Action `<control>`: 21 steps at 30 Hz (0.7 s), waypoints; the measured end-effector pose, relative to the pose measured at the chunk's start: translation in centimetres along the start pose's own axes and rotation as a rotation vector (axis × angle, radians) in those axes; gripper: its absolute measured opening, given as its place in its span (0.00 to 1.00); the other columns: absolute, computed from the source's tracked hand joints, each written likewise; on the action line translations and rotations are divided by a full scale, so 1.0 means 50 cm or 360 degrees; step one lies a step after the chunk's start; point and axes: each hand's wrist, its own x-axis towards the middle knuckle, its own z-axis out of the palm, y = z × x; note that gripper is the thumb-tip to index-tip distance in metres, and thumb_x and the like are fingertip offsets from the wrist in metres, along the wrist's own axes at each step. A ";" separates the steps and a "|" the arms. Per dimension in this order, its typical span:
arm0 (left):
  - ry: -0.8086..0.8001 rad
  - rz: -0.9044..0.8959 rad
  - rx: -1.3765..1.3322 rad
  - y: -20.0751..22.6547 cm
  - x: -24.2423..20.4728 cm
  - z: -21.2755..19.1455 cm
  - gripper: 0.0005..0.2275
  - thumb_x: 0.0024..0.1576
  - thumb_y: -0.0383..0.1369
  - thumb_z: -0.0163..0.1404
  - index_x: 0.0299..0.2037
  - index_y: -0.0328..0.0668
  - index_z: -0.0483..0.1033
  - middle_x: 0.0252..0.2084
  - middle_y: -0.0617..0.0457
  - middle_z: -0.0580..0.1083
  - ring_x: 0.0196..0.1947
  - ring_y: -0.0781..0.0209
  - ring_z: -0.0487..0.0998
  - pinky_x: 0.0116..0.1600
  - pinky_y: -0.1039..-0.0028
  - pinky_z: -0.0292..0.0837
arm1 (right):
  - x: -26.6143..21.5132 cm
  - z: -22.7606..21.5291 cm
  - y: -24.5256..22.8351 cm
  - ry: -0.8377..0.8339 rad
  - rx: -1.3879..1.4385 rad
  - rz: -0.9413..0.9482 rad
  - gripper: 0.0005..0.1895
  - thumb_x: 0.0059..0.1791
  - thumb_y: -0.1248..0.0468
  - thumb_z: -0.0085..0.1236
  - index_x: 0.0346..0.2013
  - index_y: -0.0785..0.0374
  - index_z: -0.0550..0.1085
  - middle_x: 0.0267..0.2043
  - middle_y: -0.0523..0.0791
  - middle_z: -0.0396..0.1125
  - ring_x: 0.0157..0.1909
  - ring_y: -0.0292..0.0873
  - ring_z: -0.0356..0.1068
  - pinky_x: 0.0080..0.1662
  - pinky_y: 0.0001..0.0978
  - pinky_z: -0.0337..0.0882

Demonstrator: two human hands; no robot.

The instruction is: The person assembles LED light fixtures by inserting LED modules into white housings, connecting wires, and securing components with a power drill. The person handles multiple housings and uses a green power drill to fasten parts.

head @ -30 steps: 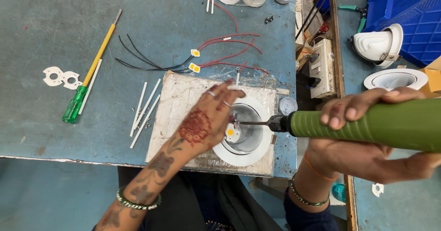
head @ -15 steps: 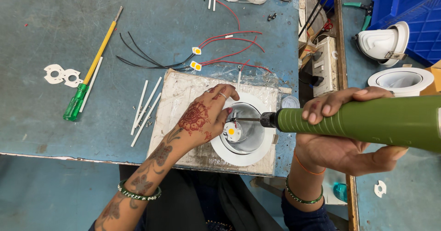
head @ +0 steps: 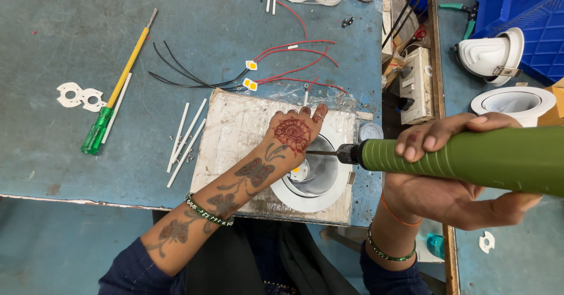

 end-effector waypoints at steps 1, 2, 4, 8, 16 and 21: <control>0.0201 0.0070 -0.0027 -0.004 -0.001 0.015 0.38 0.49 0.23 0.50 0.74 0.36 0.49 0.57 0.40 0.69 0.50 0.49 0.76 0.51 0.60 0.69 | 0.001 -0.002 -0.001 -0.0005 -0.0015 -0.0002 0.42 0.53 0.28 0.35 0.46 0.68 0.61 0.26 0.53 0.58 0.21 0.44 0.57 0.29 0.34 0.64; 0.0399 0.0140 -0.0052 -0.010 -0.007 0.031 0.38 0.48 0.24 0.50 0.72 0.36 0.50 0.54 0.43 0.71 0.51 0.50 0.76 0.52 0.59 0.68 | 0.002 -0.002 0.000 -0.0007 -0.0008 -0.0004 0.42 0.54 0.27 0.35 0.46 0.68 0.61 0.26 0.53 0.59 0.20 0.44 0.58 0.29 0.35 0.64; 0.0670 0.0237 -0.0096 -0.020 -0.014 0.054 0.38 0.47 0.24 0.51 0.71 0.35 0.51 0.50 0.46 0.73 0.51 0.53 0.75 0.54 0.59 0.67 | 0.004 -0.004 0.001 -0.0016 0.0030 -0.0005 0.42 0.54 0.27 0.35 0.47 0.68 0.61 0.26 0.53 0.59 0.20 0.44 0.58 0.29 0.35 0.65; 0.0720 0.0299 -0.0146 -0.030 -0.018 0.058 0.39 0.47 0.24 0.53 0.72 0.34 0.51 0.48 0.45 0.73 0.49 0.50 0.76 0.53 0.61 0.69 | 0.006 -0.002 0.008 -0.0040 0.0086 -0.0020 0.42 0.53 0.27 0.35 0.47 0.68 0.61 0.27 0.53 0.60 0.19 0.44 0.59 0.28 0.35 0.65; -0.0058 0.0063 -0.0276 -0.023 -0.008 -0.037 0.44 0.46 0.25 0.62 0.72 0.36 0.46 0.51 0.38 0.73 0.50 0.41 0.77 0.50 0.59 0.75 | -0.002 0.006 0.014 -0.0124 0.0312 0.0105 0.39 0.52 0.31 0.35 0.47 0.68 0.61 0.30 0.55 0.62 0.23 0.46 0.63 0.29 0.35 0.70; -0.0021 0.0151 -0.0312 -0.029 -0.010 -0.055 0.44 0.47 0.22 0.60 0.72 0.33 0.43 0.52 0.36 0.72 0.49 0.39 0.77 0.50 0.59 0.75 | -0.003 0.014 0.020 -0.0119 0.0307 0.0124 0.39 0.52 0.31 0.35 0.47 0.68 0.60 0.30 0.56 0.62 0.25 0.46 0.63 0.29 0.36 0.71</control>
